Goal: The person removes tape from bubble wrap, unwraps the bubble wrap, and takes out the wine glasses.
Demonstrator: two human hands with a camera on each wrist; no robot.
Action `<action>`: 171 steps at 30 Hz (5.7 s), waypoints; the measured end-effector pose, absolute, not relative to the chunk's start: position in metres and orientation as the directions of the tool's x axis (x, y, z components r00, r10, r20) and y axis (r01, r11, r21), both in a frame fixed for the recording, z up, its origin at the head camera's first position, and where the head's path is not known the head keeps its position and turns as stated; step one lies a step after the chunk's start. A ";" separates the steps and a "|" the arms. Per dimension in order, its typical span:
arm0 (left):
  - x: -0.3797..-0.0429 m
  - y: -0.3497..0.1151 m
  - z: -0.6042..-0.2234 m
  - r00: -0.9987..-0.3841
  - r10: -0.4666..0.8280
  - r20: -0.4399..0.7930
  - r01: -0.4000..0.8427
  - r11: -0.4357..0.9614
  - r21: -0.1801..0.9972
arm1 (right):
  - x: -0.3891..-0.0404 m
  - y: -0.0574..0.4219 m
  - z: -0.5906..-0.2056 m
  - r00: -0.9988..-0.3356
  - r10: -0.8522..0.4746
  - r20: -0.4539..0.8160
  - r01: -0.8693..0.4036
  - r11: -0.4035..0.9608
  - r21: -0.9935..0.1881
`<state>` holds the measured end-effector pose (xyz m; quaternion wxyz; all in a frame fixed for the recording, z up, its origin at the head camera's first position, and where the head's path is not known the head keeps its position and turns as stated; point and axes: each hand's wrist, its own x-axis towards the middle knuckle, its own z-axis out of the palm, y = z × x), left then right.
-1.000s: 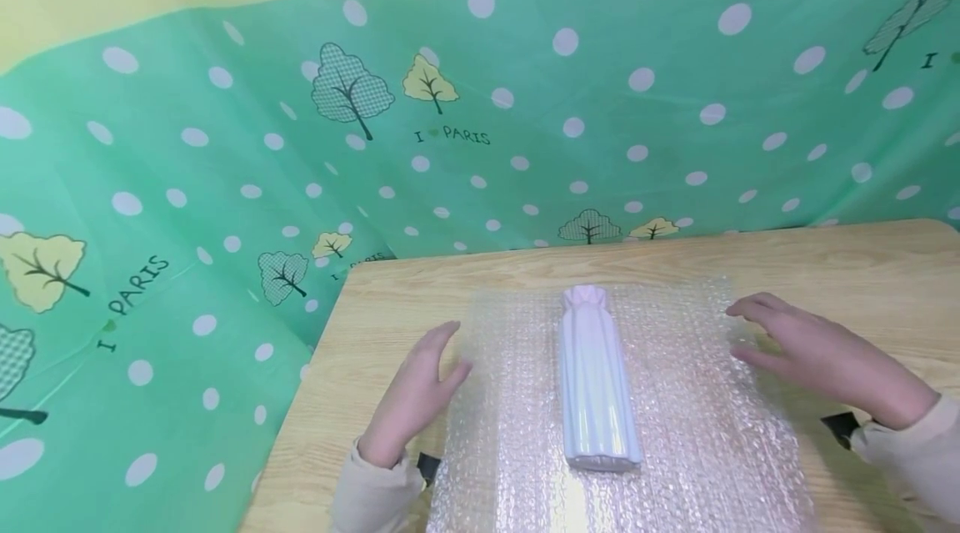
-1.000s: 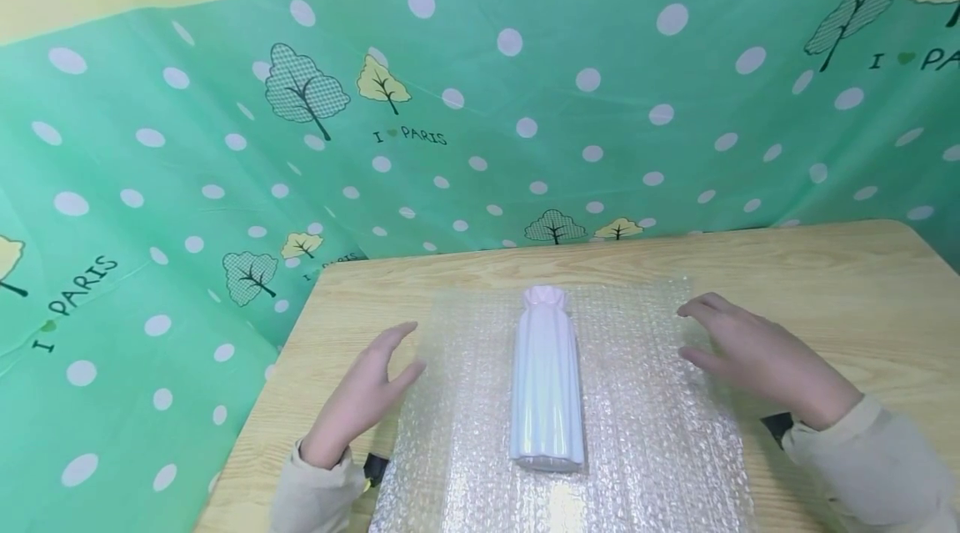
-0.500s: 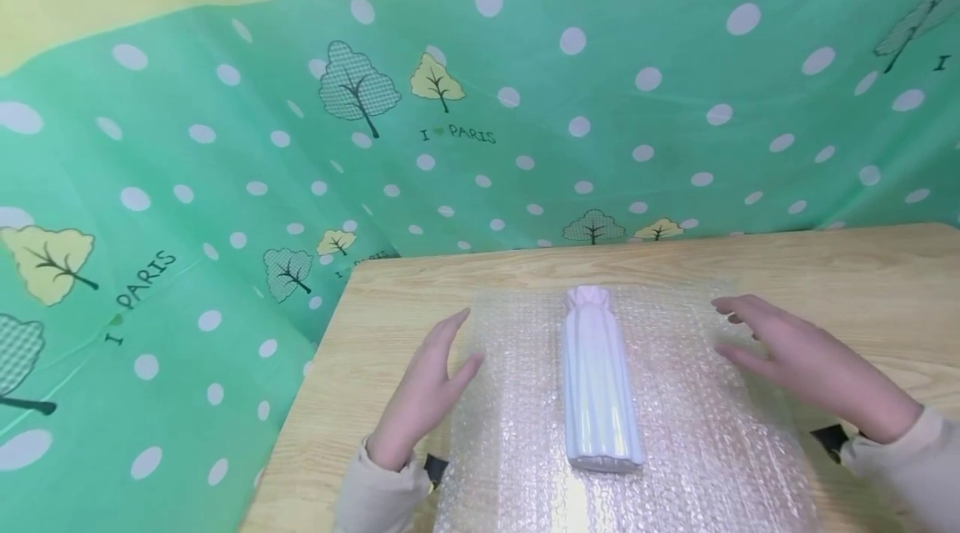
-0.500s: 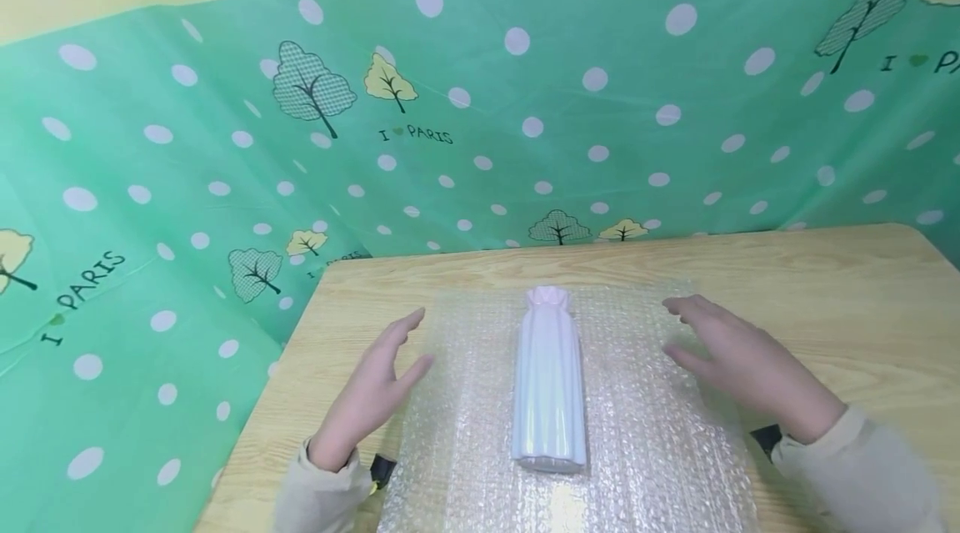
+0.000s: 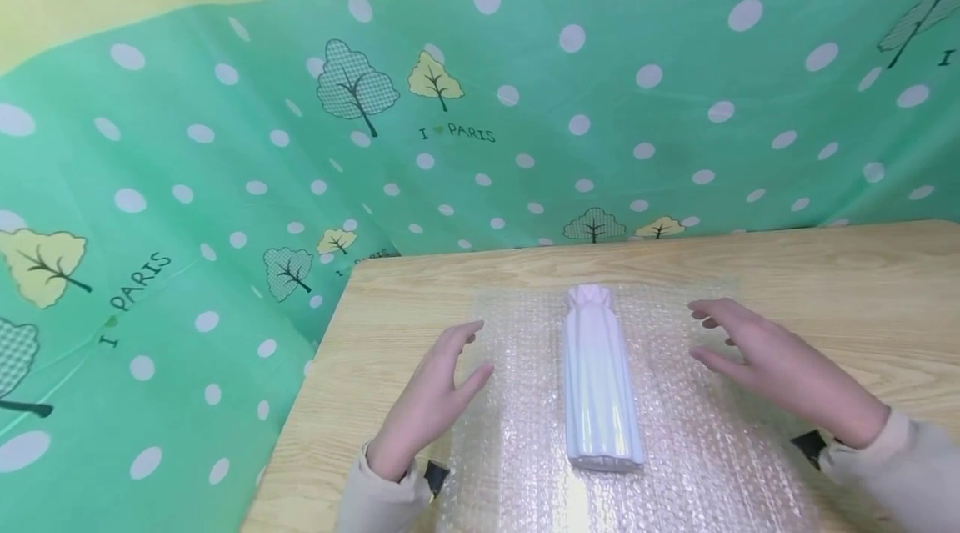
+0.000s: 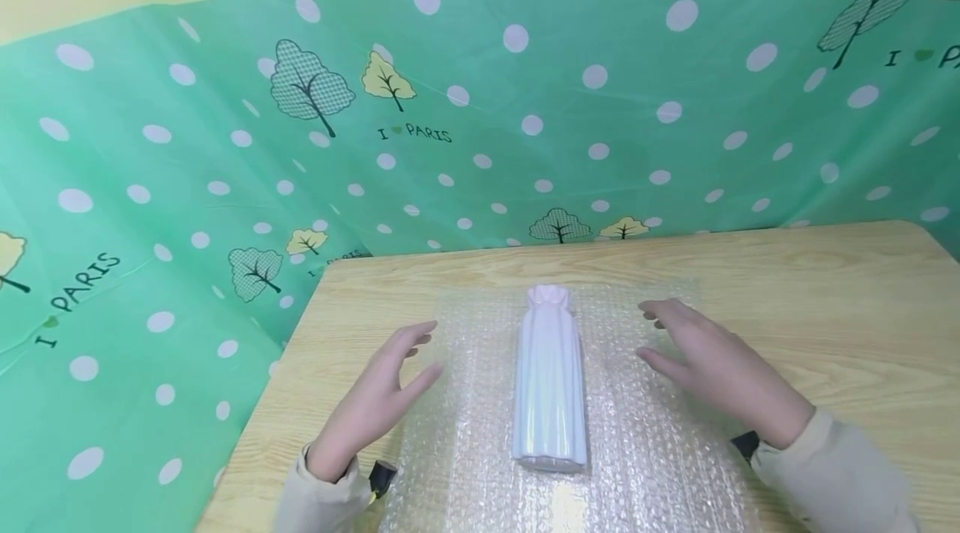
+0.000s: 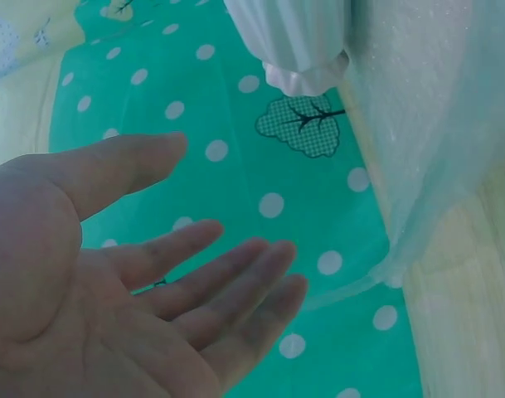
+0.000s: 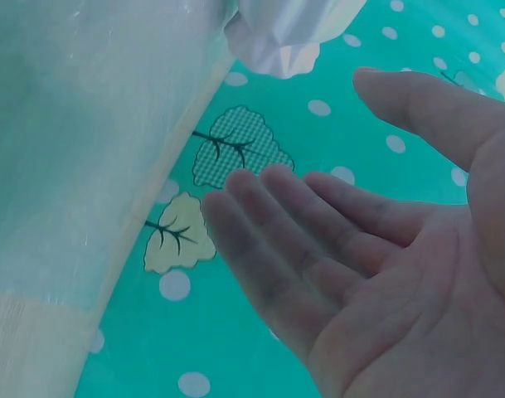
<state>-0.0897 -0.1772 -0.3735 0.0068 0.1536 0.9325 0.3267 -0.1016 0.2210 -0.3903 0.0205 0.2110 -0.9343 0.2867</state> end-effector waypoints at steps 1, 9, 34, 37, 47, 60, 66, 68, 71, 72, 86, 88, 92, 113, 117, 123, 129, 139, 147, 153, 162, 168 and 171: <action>-0.089 -0.177 -0.373 -0.952 0.296 0.082 0.282 0.737 0.614 | -0.102 0.219 -0.390 -0.910 -0.385 0.156 -0.406 0.744 -0.531; -0.084 -0.170 -0.373 -0.934 0.356 -0.015 0.268 0.730 0.628 | -0.099 0.203 -0.388 -0.909 -0.397 0.124 -0.395 0.733 -0.554; -0.079 -0.153 -0.359 -0.824 0.545 -0.155 0.361 0.716 0.597 | -0.090 0.178 -0.391 -0.909 -0.409 0.078 -0.370 0.709 -0.600; -0.085 -0.144 -0.367 -0.832 0.538 -0.135 0.346 0.694 0.632 | -0.090 0.174 -0.391 -0.908 -0.410 0.080 -0.369 0.697 -0.615; -0.096 -0.127 -0.388 -0.868 0.470 -0.157 0.236 0.670 0.703 | -0.087 0.158 -0.395 -0.919 -0.392 0.032 -0.296 0.637 -0.711; -0.106 -0.109 -0.399 -0.858 0.487 -0.162 0.195 0.600 0.776 | -0.087 0.150 -0.413 -0.919 -0.393 0.016 -0.225 0.493 -0.841; -0.107 -0.108 -0.402 -0.868 0.469 -0.165 0.160 0.578 0.800 | -0.088 0.145 -0.419 -0.931 -0.364 -0.019 -0.187 0.521 -0.833; -0.108 -0.106 -0.404 -0.872 0.461 -0.167 0.144 0.566 0.812 | -0.088 0.145 -0.420 -0.931 -0.363 -0.037 -0.167 0.515 -0.841; -0.109 -0.103 -0.408 -0.875 0.451 -0.178 0.110 0.542 0.833 | -0.090 0.144 -0.421 -0.928 -0.368 -0.056 -0.146 0.498 -0.855; -0.108 -0.101 -0.409 -0.874 0.450 -0.184 0.099 0.535 0.839 | -0.091 0.144 -0.421 -0.927 -0.369 -0.062 -0.140 0.494 -0.858; -0.107 -0.094 -0.419 -0.864 0.467 -0.188 0.069 0.479 0.875 | -0.089 0.138 -0.431 -0.913 -0.406 -0.046 -0.149 0.436 -0.888; -0.108 -0.094 -0.420 -0.857 0.480 -0.188 0.063 0.460 0.886 | -0.088 0.138 -0.430 -0.912 -0.406 -0.055 -0.129 0.412 -0.902; -0.110 -0.094 -0.422 -0.844 0.502 -0.191 0.038 0.411 0.911 | -0.089 0.137 -0.429 -0.913 -0.401 -0.072 -0.088 0.366 -0.926; -0.107 -0.093 -0.428 -0.884 0.416 -0.214 -0.056 0.360 0.931 | -0.088 0.132 -0.423 -0.922 -0.383 -0.059 -0.092 0.364 -0.927; -0.107 -0.093 -0.428 -0.888 0.413 -0.201 -0.050 0.349 0.936 | -0.089 0.133 -0.423 -0.928 -0.369 -0.040 -0.105 0.365 -0.925; -0.105 -0.093 -0.427 -0.896 0.400 -0.194 -0.056 0.331 0.942 | -0.089 0.133 -0.425 -0.933 -0.358 -0.031 -0.109 0.362 -0.926; -0.103 -0.093 -0.425 -0.899 0.398 -0.185 -0.071 0.285 0.956 | -0.086 0.133 -0.423 -0.938 -0.345 -0.029 -0.113 0.384 -0.917; -0.100 -0.092 -0.417 -0.904 0.400 -0.151 -0.071 0.208 0.976 | -0.082 0.131 -0.420 -0.946 -0.325 0.008 -0.127 0.349 -0.928; -0.099 -0.092 -0.414 -0.924 0.368 -0.102 0.000 0.266 0.964 | -0.079 0.132 -0.419 -0.946 -0.312 0.083 -0.186 0.318 -0.930; -0.098 -0.091 -0.410 -0.932 0.355 -0.073 0.031 0.278 0.960 | -0.078 0.132 -0.416 -0.946 -0.305 0.108 -0.198 0.283 -0.938; -0.094 -0.089 -0.406 -0.939 0.342 -0.031 0.062 0.256 0.965 | -0.079 0.133 -0.411 -0.952 -0.287 0.103 -0.190 0.294 -0.937; -0.091 -0.087 -0.401 -0.942 0.336 -0.016 0.070 0.242 0.968 | -0.077 0.134 -0.406 -0.950 -0.278 0.139 -0.225 0.304 -0.926; -0.091 -0.086 -0.399 -0.943 0.334 -0.003 0.078 0.230 0.970 | -0.076 0.134 -0.404 -0.949 -0.273 0.158 -0.240 0.303 -0.922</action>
